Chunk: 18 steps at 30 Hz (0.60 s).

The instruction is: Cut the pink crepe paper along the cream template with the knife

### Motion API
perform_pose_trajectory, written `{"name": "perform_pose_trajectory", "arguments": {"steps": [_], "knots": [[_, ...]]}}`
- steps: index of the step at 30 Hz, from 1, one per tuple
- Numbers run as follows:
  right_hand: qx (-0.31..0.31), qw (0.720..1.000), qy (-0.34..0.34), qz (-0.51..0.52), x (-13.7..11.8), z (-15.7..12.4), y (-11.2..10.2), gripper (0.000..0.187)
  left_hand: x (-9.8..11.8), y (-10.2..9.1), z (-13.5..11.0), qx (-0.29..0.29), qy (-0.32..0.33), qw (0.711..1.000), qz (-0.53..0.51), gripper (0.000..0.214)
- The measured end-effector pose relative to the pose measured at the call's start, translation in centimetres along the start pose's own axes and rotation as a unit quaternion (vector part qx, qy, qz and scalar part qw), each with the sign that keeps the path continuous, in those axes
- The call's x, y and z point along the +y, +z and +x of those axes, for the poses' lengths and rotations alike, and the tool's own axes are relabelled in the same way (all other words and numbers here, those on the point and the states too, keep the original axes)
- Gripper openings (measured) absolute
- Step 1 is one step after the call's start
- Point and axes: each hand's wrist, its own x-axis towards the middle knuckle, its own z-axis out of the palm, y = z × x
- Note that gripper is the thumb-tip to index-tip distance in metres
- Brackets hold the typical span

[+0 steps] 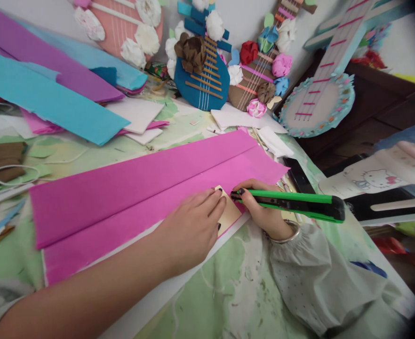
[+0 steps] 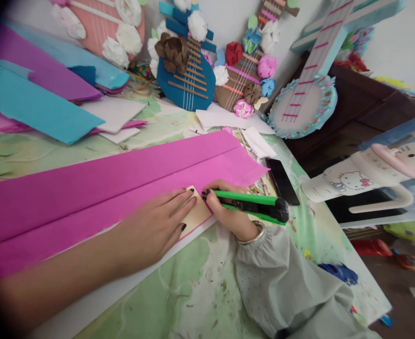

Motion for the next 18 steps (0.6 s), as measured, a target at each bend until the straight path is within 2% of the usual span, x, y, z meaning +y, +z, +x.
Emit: {"name": "perform_pose_trajectory", "arguments": {"steps": [6, 18], "knots": [[-0.006, 1.0, -0.004, 0.0, -0.05, -0.05, 0.0, 0.014, -0.21, 0.02, 0.03, 0.016, 0.016, 1.0, -0.004, 0.047], [-0.012, 1.0, 0.0, -0.006, -0.32, -0.1, -0.15, 0.013, -0.19, -0.01, -0.11, 0.023, -0.006, 0.999, -0.027, 0.047]]}}
